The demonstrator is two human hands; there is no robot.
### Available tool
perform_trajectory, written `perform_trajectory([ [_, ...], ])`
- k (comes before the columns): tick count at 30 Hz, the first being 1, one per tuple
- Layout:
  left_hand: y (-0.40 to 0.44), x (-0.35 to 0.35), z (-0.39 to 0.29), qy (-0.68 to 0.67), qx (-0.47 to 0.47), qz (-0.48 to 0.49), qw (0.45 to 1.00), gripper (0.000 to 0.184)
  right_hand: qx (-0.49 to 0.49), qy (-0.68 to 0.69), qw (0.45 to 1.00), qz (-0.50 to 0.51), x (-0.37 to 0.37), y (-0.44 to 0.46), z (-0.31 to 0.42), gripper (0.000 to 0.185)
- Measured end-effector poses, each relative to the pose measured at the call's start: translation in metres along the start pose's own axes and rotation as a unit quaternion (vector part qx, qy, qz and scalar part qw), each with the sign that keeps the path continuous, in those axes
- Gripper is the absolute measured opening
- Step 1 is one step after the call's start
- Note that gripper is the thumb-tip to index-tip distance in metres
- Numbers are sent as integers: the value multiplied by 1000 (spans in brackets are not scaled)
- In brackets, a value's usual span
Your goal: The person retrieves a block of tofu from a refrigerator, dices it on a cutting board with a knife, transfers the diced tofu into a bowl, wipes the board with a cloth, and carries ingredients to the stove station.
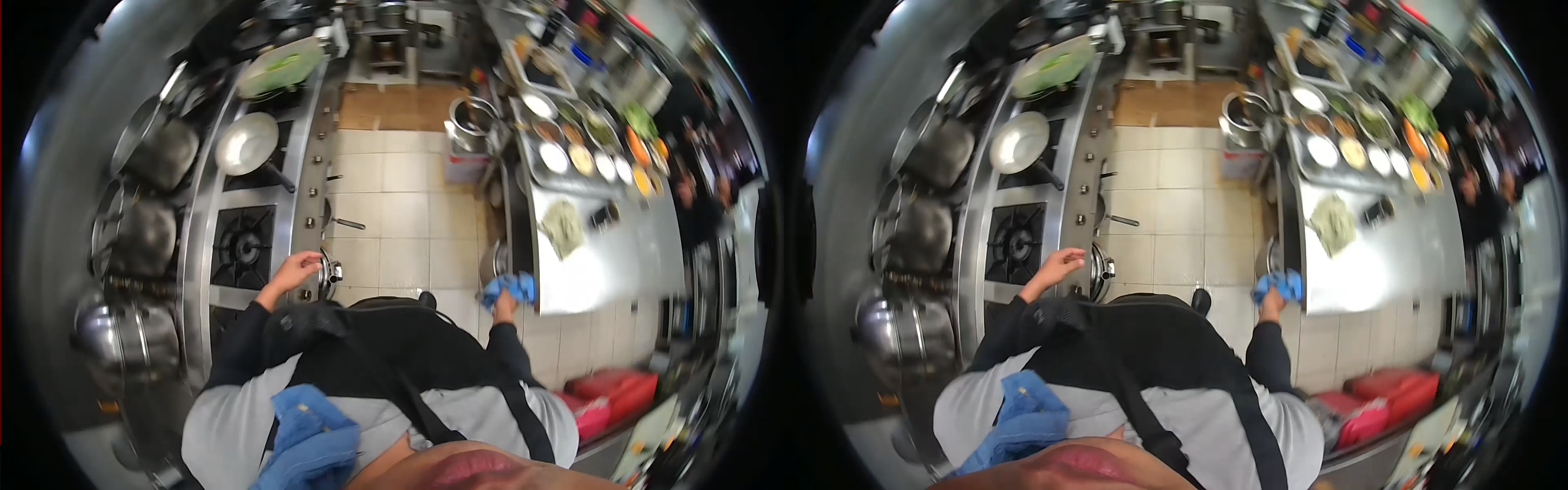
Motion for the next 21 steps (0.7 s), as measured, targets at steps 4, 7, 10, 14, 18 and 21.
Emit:
perform_trajectory([
  [4,46,-18,8,-64,74,-94,991,32,-97,-166,981,-31,19,-25,52,30],
  [7,95,-7,-22,-97,21,-105,990,33,-31,-344,938,24,37,-24,55,34],
  [10,153,22,-89,-49,-41,-127,990,28,-9,-403,912,75,-21,2,84,29],
  [14,273,89,-196,71,-229,-188,952,26,18,-420,899,122,-128,55,132,23],
  [18,398,158,-340,11,-290,-162,943,38,44,-413,897,149,-235,107,191,18],
  [21,525,224,-422,135,-323,-109,930,37,76,-398,898,170,-311,146,230,14],
])
Point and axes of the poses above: each hand's wrist, its own y-axis towards the middle knuckle, its own x-axis out of the back of the hand, z = x × y, the point moved 1 cm from there along y, towards the middle knuckle, and after that the axes turned 10 degrees about x, right-handed, at the moved point
